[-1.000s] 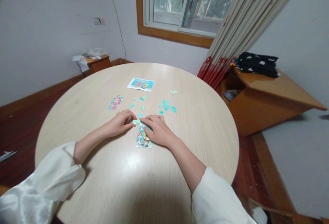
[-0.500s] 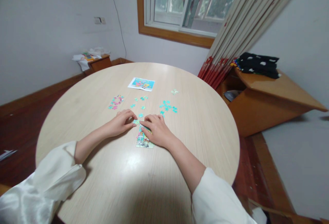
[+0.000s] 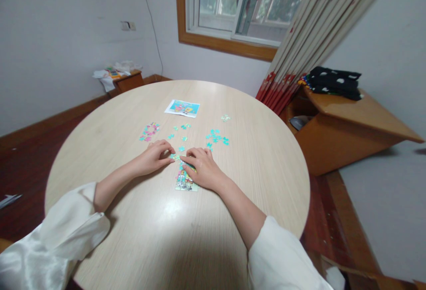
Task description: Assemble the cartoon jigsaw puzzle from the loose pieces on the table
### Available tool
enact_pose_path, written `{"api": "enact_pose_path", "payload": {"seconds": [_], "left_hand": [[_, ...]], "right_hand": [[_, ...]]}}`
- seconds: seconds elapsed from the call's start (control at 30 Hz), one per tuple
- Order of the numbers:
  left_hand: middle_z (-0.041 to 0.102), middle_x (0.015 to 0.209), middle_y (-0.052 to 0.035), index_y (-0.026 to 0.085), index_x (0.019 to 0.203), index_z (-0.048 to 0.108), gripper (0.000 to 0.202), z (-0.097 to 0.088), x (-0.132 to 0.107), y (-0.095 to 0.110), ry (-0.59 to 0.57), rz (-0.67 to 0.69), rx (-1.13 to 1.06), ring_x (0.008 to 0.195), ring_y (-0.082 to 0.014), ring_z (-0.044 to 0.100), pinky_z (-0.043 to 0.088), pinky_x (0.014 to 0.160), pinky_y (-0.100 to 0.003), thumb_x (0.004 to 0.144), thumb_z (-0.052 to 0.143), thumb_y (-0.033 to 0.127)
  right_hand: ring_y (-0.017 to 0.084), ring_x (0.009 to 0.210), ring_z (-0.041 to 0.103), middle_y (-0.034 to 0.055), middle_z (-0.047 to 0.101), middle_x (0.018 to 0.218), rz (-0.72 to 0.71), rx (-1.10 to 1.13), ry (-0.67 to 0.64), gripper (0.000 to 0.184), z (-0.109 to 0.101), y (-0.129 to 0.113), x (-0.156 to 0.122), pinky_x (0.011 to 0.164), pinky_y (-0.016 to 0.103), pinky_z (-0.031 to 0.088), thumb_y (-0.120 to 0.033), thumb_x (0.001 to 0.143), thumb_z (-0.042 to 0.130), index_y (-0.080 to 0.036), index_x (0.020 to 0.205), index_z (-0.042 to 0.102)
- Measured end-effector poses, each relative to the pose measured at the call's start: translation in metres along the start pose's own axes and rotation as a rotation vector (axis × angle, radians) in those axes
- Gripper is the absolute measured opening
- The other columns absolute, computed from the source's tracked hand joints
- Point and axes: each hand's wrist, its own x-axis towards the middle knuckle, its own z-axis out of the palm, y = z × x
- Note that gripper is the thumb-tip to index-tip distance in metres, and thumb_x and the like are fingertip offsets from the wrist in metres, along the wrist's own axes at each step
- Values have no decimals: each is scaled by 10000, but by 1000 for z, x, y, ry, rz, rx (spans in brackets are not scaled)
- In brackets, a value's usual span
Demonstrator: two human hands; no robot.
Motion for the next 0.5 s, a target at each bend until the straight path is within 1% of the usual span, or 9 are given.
{"api": "enact_pose_path", "payload": {"seconds": [0.3, 0.5], "left_hand": [[585, 963, -64, 175, 931, 619, 171, -2, -1, 1, -26, 6, 0, 947, -232, 529, 370, 891, -402, 826, 620, 309], [588, 954, -52, 190, 921, 616, 167, -1, 0, 0, -26, 30, -24, 948, -222, 522, 373, 878, -378, 823, 630, 325]], "right_hand": [[219, 1064, 513, 94, 607, 1085, 9, 1, -5, 293, 0, 0, 0, 946, 432, 314, -237, 914, 529, -238, 1182, 647], [220, 1069, 512, 92, 602, 1091, 0, -7, 1, 302, 0, 0, 0, 939, 429, 320, -235, 913, 531, -262, 1194, 641]]}}
